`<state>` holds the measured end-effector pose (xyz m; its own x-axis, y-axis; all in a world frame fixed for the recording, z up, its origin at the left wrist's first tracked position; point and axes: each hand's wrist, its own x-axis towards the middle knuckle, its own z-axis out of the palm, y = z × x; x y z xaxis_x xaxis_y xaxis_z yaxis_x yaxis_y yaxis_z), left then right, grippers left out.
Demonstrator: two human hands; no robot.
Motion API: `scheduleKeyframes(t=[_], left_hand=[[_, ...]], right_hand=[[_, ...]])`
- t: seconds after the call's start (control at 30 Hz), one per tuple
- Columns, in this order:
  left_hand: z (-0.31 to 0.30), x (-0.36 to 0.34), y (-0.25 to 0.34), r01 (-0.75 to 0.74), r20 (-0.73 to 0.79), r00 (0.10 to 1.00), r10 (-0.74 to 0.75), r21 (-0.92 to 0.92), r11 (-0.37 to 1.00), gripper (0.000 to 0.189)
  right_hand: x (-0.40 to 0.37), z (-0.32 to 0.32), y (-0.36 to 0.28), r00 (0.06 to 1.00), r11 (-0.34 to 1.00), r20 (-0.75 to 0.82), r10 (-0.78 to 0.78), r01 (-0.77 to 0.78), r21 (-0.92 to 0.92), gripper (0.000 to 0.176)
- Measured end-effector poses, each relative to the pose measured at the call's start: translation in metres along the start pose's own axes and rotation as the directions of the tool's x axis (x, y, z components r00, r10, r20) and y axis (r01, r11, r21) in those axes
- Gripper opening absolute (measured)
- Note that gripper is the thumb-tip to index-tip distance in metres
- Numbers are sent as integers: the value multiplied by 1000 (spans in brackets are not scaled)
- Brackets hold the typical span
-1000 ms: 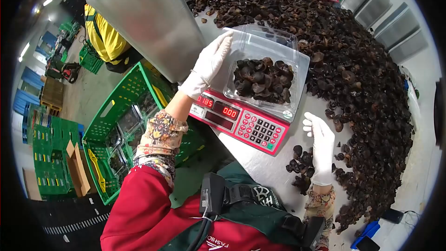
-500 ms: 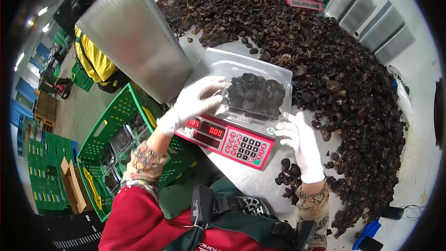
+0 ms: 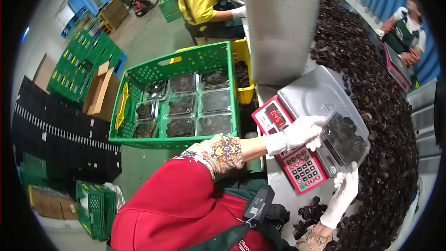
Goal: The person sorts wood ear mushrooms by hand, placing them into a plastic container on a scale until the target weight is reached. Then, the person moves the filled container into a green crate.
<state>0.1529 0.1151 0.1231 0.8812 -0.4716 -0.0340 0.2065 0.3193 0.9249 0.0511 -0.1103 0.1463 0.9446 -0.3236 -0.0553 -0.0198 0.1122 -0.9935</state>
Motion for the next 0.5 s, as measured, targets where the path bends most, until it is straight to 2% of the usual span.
scheduleKeyframes(t=[0.03, 0.1, 0.13, 0.17, 0.2, 0.27, 0.3, 0.33, 0.37, 0.4, 0.43, 0.47, 0.5], left_hand=[[-4, -5, 0, 25, 53, 998, -26, 10, 1000, 54], [-14, -26, 18, -4, 143, 990, 5, -6, 1000, 56], [-18, -35, 26, 10, 121, 992, -28, 150, 989, 60], [-25, -41, 28, 0, 130, 991, -26, 199, 980, 69], [-30, -50, 30, -29, 73, 997, 14, 207, 978, 74], [-42, -68, 32, 58, -50, 997, -51, 157, 986, 86], [-44, -82, 51, 66, -126, 991, -48, 139, 988, 84], [-47, -95, 70, 71, -201, 978, -46, 119, 990, 82], [-83, -98, 40, 5, -304, 952, 8, 42, 999, 74], [-95, -117, 52, 68, -490, 871, -29, 61, 996, 61], [-117, -134, 63, 4, -420, 907, -2, 6, 1000, 44], [-141, -151, 61, -60, -507, 861, -33, -166, 984, 35], [-159, -168, 72, -78, -509, 861, -19, -168, 983, 39]], right_hand=[[-4, -1, 2, 1000, 1000, -24, -16, 16, -15, 51], [-13, -1, -1, 999, 997, -20, -26, 27, 77, 54], [-17, -5, -2, 993, 994, 67, -100, 97, 53, 58], [-26, 8, -13, 992, 993, 61, -112, 109, 46, 61], [-31, 17, -18, 986, 994, 130, -102, 105, -13, 60], [-38, 39, -16, 974, 990, 213, -79, 102, -99, 59], [-47, 65, -37, 973, 991, 214, 93, -69, -117, 55], [-52, 74, -34, 948, 992, 307, 89, -56, -114, 52], [-53, 78, -29, 917, 993, 390, 80, -40, -108, 49], [-54, 77, -25, 889, 992, 453, 67, -10, -128, 47], [-54, 74, -24, 857, 989, 513, 58, 22, -148, 44], [-55, 70, -27, 855, 968, 511, 88, 48, -246, 40], [-57, 66, -31, 858, 946, 501, 117, 57, -319, 36]])
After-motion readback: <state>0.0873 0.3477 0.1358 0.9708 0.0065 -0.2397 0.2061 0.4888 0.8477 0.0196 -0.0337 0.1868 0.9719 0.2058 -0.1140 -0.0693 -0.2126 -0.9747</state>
